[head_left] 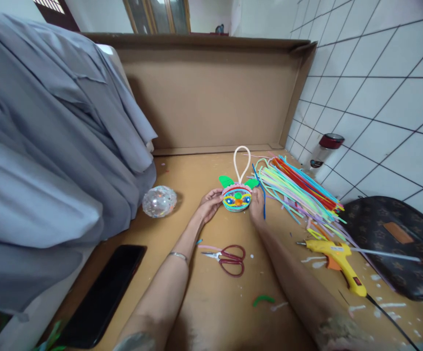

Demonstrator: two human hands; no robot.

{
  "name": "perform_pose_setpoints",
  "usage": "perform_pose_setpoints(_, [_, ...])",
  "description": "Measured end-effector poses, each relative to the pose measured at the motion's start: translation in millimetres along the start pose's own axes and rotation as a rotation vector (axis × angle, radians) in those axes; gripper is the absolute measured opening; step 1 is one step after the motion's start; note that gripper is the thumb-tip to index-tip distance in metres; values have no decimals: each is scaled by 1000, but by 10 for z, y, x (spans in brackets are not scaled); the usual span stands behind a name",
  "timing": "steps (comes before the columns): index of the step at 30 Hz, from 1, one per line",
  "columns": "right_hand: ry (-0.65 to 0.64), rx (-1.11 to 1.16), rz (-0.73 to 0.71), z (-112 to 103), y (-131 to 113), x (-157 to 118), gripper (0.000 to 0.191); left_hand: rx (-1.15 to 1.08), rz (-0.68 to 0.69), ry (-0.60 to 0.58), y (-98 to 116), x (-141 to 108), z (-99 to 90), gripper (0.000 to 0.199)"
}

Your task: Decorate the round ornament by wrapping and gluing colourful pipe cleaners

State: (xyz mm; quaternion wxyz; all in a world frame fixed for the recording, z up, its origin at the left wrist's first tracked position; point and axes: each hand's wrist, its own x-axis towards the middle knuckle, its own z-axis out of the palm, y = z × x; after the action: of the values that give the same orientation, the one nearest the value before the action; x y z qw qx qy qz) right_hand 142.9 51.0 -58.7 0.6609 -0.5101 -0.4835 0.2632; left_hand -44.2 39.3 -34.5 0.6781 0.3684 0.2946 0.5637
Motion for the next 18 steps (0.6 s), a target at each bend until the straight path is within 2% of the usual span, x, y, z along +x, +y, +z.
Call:
perform_pose_setpoints(13, [9,-154,-14,4,-66,-2,42,-25,-9,-14,19,-20,24,42])
perform_pose_setpoints(18, [11,-185,-47,-3,-56,10,38,-32,-4,-17,20,-22,36,43])
